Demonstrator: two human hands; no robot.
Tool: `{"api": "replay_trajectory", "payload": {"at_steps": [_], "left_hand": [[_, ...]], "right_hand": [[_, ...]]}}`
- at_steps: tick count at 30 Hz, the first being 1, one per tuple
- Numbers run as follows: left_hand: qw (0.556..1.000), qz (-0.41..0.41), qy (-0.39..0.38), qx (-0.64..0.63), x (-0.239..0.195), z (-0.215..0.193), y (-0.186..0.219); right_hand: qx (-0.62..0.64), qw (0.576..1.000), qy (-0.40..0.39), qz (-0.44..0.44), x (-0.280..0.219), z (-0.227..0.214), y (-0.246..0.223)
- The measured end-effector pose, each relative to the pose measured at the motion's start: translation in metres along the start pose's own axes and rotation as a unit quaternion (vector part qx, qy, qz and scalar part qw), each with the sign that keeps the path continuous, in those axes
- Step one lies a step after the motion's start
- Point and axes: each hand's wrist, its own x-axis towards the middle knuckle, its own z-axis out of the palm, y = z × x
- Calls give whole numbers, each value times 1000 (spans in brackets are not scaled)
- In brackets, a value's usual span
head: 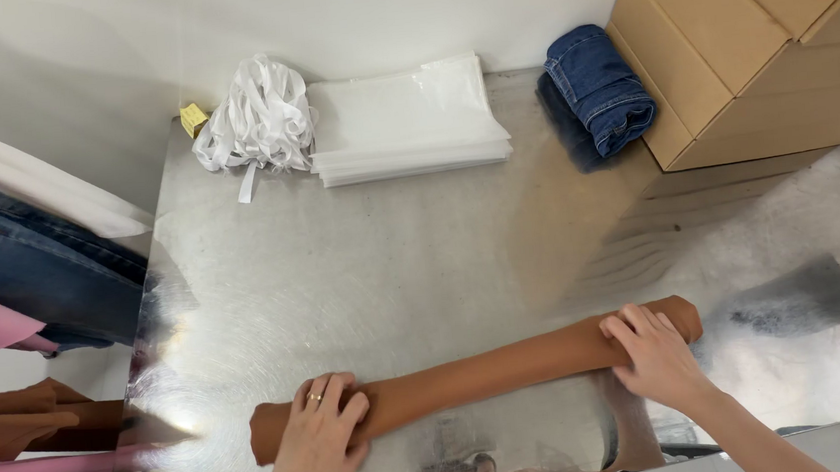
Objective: The person folds a pair of blue jeans on a metal table, then takes a brown t-shirt from a clothing rack and folds it. Finally, they take a colorful patterned top from the rack and fold it on the table.
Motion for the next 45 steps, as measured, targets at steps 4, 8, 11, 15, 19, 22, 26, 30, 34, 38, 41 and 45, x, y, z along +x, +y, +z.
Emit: {"api": "replay_trajectory", "payload": {"at_steps": [4,8,11,15,19,22,26,30,34,38,41,45], "left_hand": [[987,-59,-88,-120,-9,-8,7],[969,-185,-137,-93,-14,11,-1],[946,-266,-177,-61,-6,9,-1],[889,-315,-324,-80,23,-19,10],[783,-372,-462,-190,60,-102,18],[720,-409,-477,-294,76,-142,18],[642,-359,-476,-482,90,-156,1],[676,-345,-408,-508,157,-189,41],[490,-170,-447,-729,227,-128,103],[656,-230,-385,-607,262,-60,161],[704,-270,-291,-588,263,-35,164],[871,-222,-193,-394,247,-32,148]], "right_hand": [[48,998,-44,0,-23,-23,-11],[36,999,25,-4,-24,-4,-7],[0,998,60,9,3,5,-5],[9,990,24,137,48,-2,-22],[177,974,100,101,44,-33,-105],[534,836,116,44,20,-49,-188],[735,670,2,100,8,-29,-224],[896,365,-61,245,-3,-18,-227],[902,256,-30,346,-4,4,-221],[897,194,-57,394,-9,42,-200],[883,189,-63,424,-7,17,-198],[819,264,-23,508,-9,-19,-196]]}}
